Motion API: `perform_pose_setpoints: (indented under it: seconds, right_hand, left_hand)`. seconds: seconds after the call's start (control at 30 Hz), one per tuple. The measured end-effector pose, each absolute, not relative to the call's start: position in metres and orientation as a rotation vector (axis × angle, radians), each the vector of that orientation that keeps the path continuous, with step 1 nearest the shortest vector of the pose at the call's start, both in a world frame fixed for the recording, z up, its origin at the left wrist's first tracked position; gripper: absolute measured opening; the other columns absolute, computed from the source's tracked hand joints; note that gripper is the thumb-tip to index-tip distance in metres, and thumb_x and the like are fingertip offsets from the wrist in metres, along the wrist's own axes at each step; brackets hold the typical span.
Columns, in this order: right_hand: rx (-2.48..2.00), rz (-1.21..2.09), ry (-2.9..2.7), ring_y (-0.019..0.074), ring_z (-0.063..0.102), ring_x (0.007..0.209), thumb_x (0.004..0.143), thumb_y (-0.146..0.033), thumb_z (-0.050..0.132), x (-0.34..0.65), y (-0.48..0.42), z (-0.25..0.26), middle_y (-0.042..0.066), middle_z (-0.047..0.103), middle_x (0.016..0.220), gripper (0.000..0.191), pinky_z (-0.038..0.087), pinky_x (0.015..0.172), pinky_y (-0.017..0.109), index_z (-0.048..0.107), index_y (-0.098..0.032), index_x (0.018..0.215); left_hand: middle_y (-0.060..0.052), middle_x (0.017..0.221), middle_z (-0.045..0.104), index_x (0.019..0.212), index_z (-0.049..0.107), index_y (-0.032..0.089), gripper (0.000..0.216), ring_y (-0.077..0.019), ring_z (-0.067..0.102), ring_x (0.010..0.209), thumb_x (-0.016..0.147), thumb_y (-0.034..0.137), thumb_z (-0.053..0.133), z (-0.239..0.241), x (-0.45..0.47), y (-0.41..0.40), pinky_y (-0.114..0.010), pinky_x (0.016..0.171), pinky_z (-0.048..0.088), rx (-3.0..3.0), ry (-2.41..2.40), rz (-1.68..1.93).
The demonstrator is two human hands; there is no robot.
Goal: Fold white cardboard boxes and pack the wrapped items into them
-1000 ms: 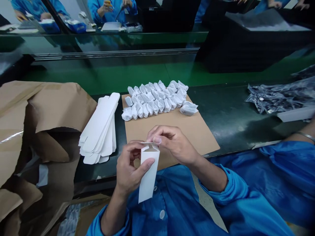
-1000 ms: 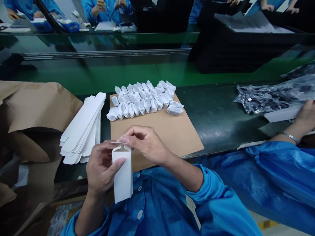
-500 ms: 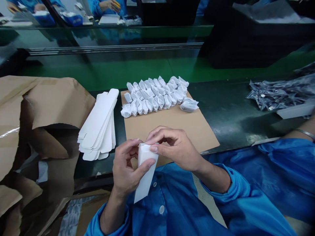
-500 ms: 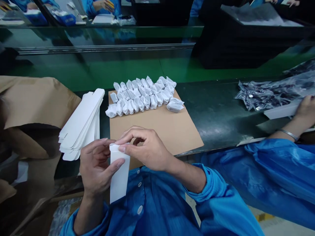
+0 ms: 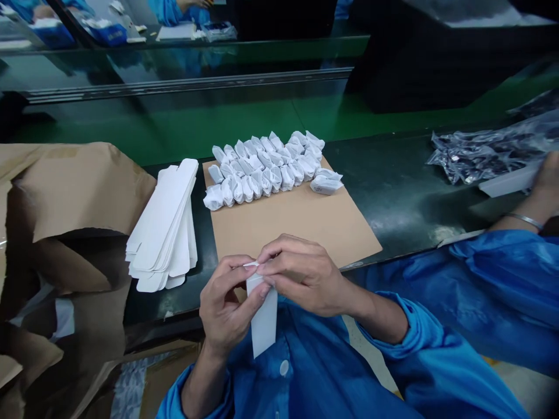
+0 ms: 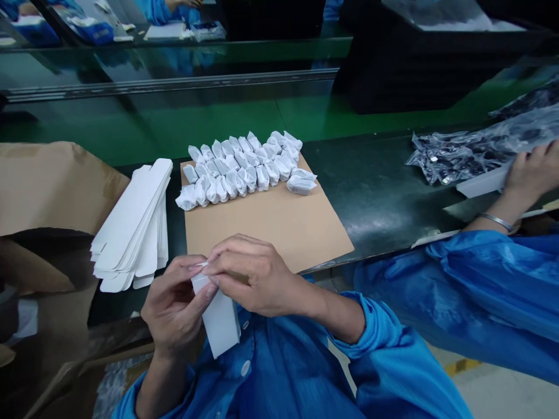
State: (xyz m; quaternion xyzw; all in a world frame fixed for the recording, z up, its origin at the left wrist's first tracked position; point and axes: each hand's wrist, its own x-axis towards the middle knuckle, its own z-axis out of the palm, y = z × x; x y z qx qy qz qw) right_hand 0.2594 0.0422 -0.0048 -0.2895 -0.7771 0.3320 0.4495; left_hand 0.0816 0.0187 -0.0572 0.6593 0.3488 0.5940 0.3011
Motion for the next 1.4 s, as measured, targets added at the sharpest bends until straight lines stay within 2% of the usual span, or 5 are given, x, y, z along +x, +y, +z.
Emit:
perform_pose_setpoints:
  seconds: [0.23,0.47,0.87,1.27,1.4]
  right_hand:
    - [-0.638,0.974,-1.811,0.0187,0.063,0.114,0.093,-0.023,0.062,0.267,0.038,-0.018,0.011,0.067,0.121,0.021,0.053,0.097,0.035,0.067,-0.018,0.113]
    - [-0.993,1.014,-1.910,0.0288,0.054,0.130,0.083,-0.051,0.071,0.251,0.002,-0.054,0.019,0.048,0.147,0.102,0.053,0.100,0.044,0.008,-0.023,0.158]
    - [-1.064,-0.090,-2.075,0.0317,0.071,0.101,0.090,-0.033,0.055,0.233,0.001,-0.055,0.024,0.068,0.118,0.064,0.062,0.075,0.040,0.038,-0.001,0.143]
    - [-1.011,0.343,-2.325,0.0279,0.061,0.118,0.090,-0.021,0.055,0.273,0.026,-0.035,0.020,0.059,0.136,0.057,0.053,0.096,0.041,0.038,-0.004,0.143]
    - [-0.830,0.608,-2.649,0.0202,0.064,0.110,0.092,-0.020,0.056,0.293,0.043,0.002,0.013,0.066,0.126,0.046,0.051,0.094,0.031,0.048,-0.010,0.136]
  left_hand:
    - [-0.002,0.100,0.070,0.105,0.064,0.024,0.034,-0.0196,0.067,0.092,0.076,0.009,0.073,-0.052,0.088,0.023,-0.035,0.073,0.056,1.751,0.931,1.713]
    - [0.003,0.084,0.067,0.096,0.055,0.023,0.020,-0.0162,0.067,0.079,0.082,0.021,0.068,-0.042,0.093,0.046,-0.036,0.073,0.053,1.538,1.232,2.129]
    - [0.000,0.095,0.069,0.099,0.064,0.022,0.015,-0.0155,0.066,0.083,0.085,0.017,0.065,-0.046,0.098,0.050,-0.035,0.078,0.050,1.582,1.315,2.242]
    - [-0.014,0.148,0.044,0.148,0.032,0.027,0.081,-0.0293,0.051,0.129,0.080,0.037,0.075,-0.033,0.064,0.029,-0.044,0.094,0.050,2.267,1.435,1.571]
    - [-0.011,0.120,0.068,0.137,0.053,0.023,0.064,-0.0300,0.063,0.109,0.079,0.043,0.073,-0.035,0.054,0.031,-0.043,0.099,0.042,2.799,1.261,0.997]
